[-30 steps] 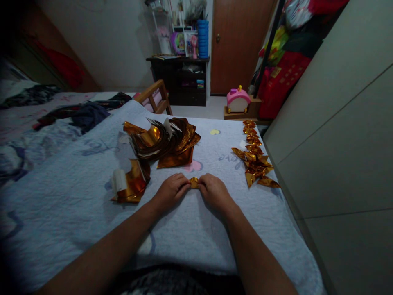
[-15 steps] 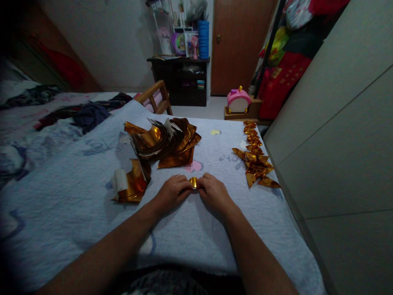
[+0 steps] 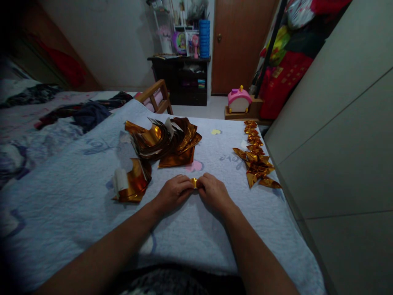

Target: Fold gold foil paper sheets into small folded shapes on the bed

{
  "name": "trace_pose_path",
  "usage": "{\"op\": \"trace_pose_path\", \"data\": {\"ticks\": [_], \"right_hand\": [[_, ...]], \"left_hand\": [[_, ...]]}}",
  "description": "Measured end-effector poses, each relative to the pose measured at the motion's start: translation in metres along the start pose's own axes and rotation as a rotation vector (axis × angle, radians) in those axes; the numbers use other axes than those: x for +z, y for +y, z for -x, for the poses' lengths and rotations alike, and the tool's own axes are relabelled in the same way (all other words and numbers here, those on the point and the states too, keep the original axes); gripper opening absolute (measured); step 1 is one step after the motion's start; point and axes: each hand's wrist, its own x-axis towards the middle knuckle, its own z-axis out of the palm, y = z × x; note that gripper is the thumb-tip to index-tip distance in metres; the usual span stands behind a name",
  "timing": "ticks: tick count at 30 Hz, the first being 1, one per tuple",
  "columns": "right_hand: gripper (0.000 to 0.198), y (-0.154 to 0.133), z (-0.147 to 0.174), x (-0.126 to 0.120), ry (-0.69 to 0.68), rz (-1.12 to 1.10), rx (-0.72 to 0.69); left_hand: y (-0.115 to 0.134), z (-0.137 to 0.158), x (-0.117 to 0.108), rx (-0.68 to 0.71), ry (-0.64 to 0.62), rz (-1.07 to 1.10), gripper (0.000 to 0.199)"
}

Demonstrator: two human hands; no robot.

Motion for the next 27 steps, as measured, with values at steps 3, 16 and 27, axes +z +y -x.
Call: {"op": "trace_pose_path", "data": {"ticks": [3, 16, 27], "right_hand": [[0.015, -0.001, 0.000, -0.002, -0.024, -0.005, -0.016], [0.018, -0.009, -0.002, -0.006, -0.077, 0.107, 0.051], [0.015, -0.013, -0.006, -0.003, -0.017, 0.128, 0.176]], "left_hand": [[0.001, -0.001, -0.001, -0.022, -0.027, 0.002, 0.016], [0.000, -0.001, 0.001, -0.216, -0.076, -0.045, 0.016], [0.001, -0.001, 0.002, -0.322, -0.053, -0.141, 0.020]]}}
